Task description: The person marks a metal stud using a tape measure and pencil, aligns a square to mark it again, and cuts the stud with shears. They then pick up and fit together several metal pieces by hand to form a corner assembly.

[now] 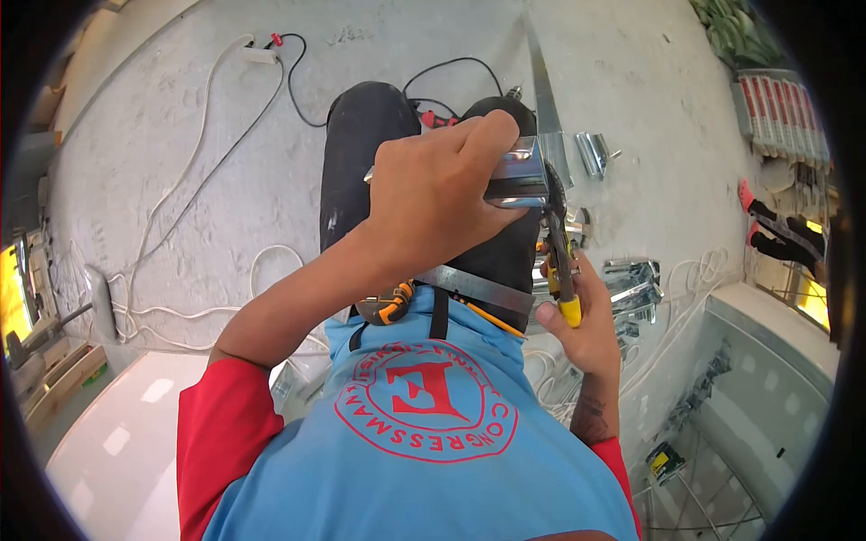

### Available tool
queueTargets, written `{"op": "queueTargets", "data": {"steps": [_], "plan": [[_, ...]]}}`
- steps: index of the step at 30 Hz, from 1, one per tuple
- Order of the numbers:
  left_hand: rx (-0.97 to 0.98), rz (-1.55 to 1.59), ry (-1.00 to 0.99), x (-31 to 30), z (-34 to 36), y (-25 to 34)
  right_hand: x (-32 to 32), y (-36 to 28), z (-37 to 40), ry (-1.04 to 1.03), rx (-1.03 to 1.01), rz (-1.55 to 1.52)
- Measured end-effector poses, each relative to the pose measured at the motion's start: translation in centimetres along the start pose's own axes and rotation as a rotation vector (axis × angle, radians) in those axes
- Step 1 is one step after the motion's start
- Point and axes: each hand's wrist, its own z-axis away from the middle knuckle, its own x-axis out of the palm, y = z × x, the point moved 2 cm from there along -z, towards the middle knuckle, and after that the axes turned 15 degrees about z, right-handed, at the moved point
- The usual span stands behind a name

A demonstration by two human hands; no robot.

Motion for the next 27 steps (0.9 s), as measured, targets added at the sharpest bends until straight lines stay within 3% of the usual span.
{"op": "queueTargets", "data": {"steps": [9, 14, 17, 27], "plan": [[0.027, 0.024, -0.002, 0.29, 0.5, -0.23, 0.38, -0.13, 0.65, 0.06, 0.043, 0.07], [0.151, 0.069, 0.092, 0.59, 0.44, -0.75, 0.25, 0.03, 0.41, 0.062, 0.017, 0.107], [0.014, 0.055, 0.011, 0.22, 0.67, -0.43, 0.23, -0.24, 0.34, 0.091, 0.029, 0.153], [0.019, 0.115, 0.015, 0.2, 0.73, -0.6, -0.25, 0.16, -0.08, 0.22, -0.129, 0.373]]}}
